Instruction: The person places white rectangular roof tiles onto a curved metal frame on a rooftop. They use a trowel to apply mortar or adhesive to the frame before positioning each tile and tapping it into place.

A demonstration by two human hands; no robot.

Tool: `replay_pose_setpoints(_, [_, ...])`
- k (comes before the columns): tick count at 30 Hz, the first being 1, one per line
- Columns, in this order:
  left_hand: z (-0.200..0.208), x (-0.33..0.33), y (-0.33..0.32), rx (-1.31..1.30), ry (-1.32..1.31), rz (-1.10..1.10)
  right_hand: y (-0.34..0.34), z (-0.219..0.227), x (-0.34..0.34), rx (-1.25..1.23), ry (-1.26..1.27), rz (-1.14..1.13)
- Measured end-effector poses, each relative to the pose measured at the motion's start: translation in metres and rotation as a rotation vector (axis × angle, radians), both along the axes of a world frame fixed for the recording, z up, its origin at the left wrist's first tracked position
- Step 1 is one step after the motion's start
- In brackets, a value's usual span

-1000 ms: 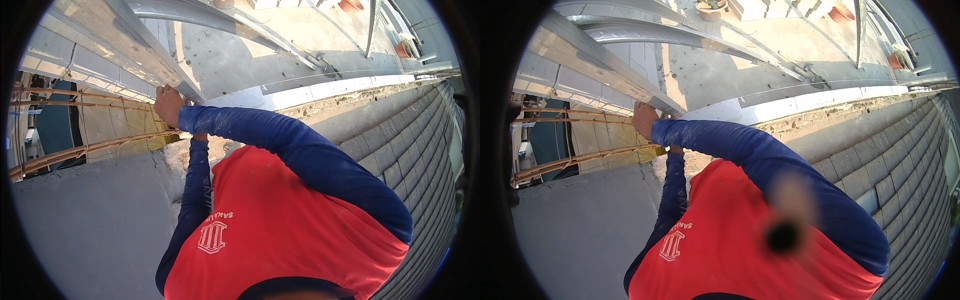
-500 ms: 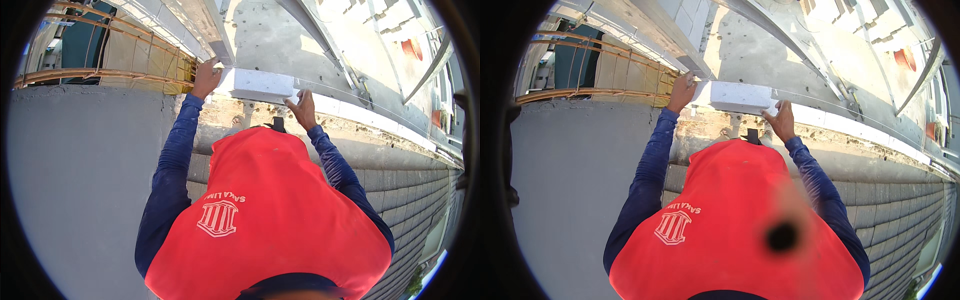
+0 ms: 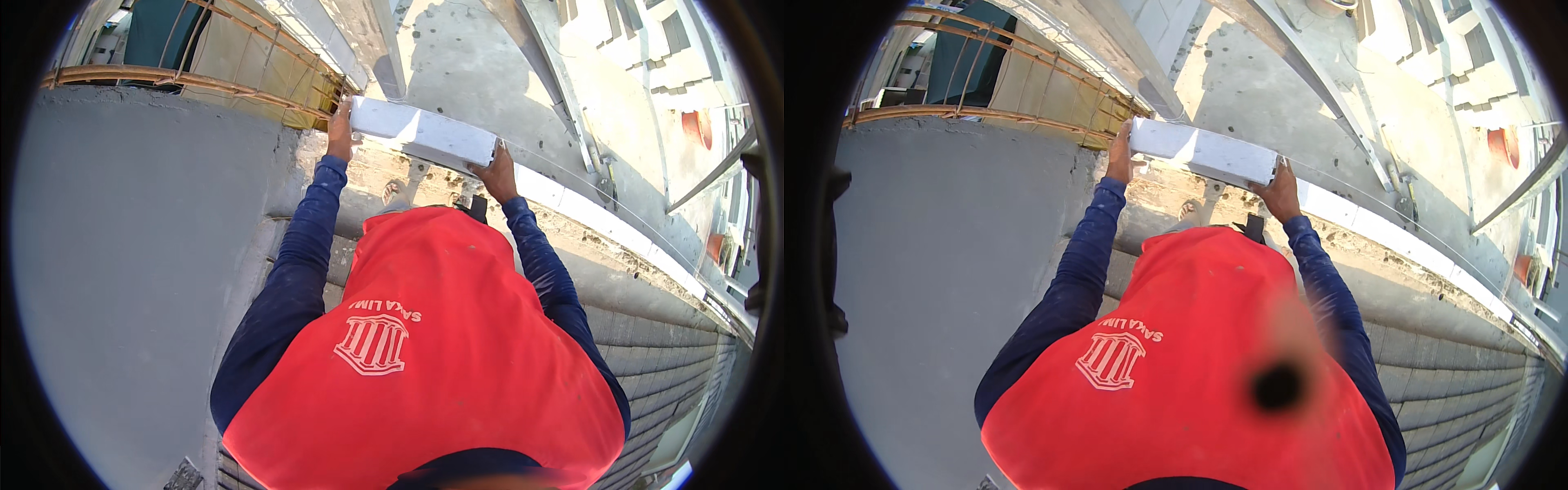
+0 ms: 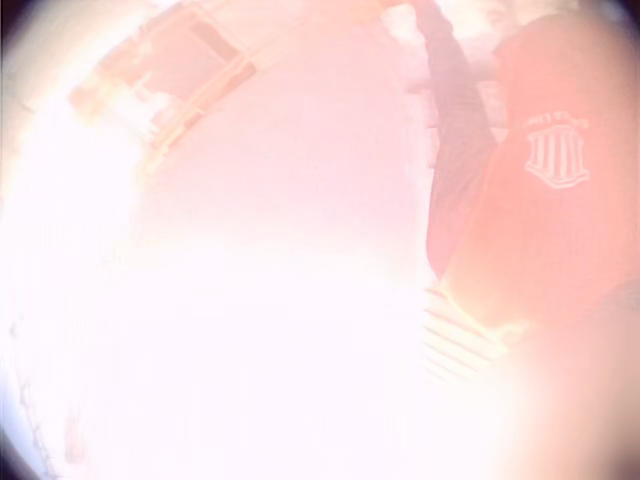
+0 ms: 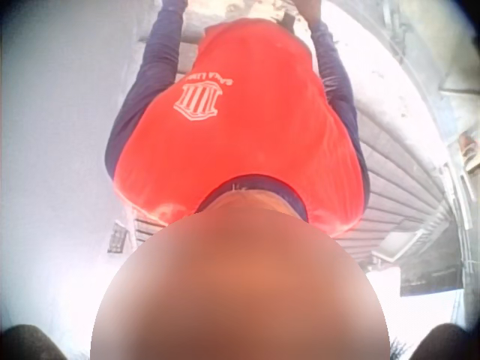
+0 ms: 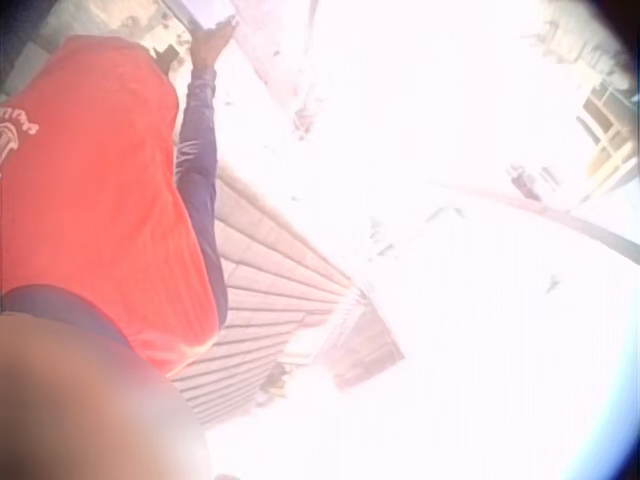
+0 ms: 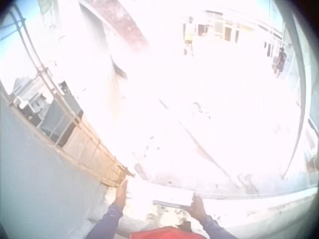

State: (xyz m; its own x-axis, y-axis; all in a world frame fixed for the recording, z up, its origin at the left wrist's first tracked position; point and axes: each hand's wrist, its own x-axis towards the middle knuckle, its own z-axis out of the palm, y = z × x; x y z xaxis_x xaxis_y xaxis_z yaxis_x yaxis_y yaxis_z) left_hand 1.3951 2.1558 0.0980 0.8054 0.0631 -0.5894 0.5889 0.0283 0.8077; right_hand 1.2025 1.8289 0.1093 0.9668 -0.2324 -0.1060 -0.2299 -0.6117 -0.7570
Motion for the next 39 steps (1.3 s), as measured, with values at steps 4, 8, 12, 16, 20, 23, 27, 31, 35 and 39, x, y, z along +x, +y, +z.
replay_pose_setpoints(4, [-0.004, -0.003, -0.009, -0.038, -0.093, -0.121, 0.001, -0.009, -0.003, -0.122, 0.018, -0.023])
replay_pose_setpoints(8, [0.003, -0.003, -0.012, 0.034, -0.157, -0.112, 0.001, -0.008, -0.004, -0.064, -0.021, 0.008])
replay_pose_setpoints(12, [0.003, -0.004, -0.016, 0.028, -0.238, -0.061, 0.006, 0.000, -0.006, -0.043, -0.028, -0.023])
replay_pose_setpoints(16, [-0.003, -0.003, -0.017, 0.076, -0.228, -0.041, 0.004, 0.002, -0.007, 0.007, 0.043, -0.012])
replay_pose_setpoints(20, [-0.007, 0.000, -0.012, 0.063, -0.228, -0.091, 0.001, -0.008, -0.007, 0.014, -0.031, 0.006])
replay_pose_setpoints(23, [-0.007, 0.000, -0.011, 0.066, -0.202, -0.093, 0.000, -0.014, -0.007, -0.060, -0.072, 0.010])
replay_pose_setpoints(27, [-0.002, -0.004, -0.015, 0.053, -0.180, -0.078, -0.002, -0.014, -0.007, -0.037, -0.116, 0.012])
replay_pose_setpoints(31, [0.003, -0.006, -0.013, 0.026, -0.158, -0.087, -0.004, -0.011, -0.005, -0.063, -0.097, 0.025])
replay_pose_setpoints(35, [0.001, -0.006, -0.003, -0.130, -0.109, -0.081, -0.001, -0.009, -0.003, -0.109, 0.044, 0.005])
replay_pose_setpoints(39, [-0.019, -0.013, 0.015, -0.217, -0.052, -0.007, 0.004, -0.002, -0.014, -0.121, -0.003, -0.049])
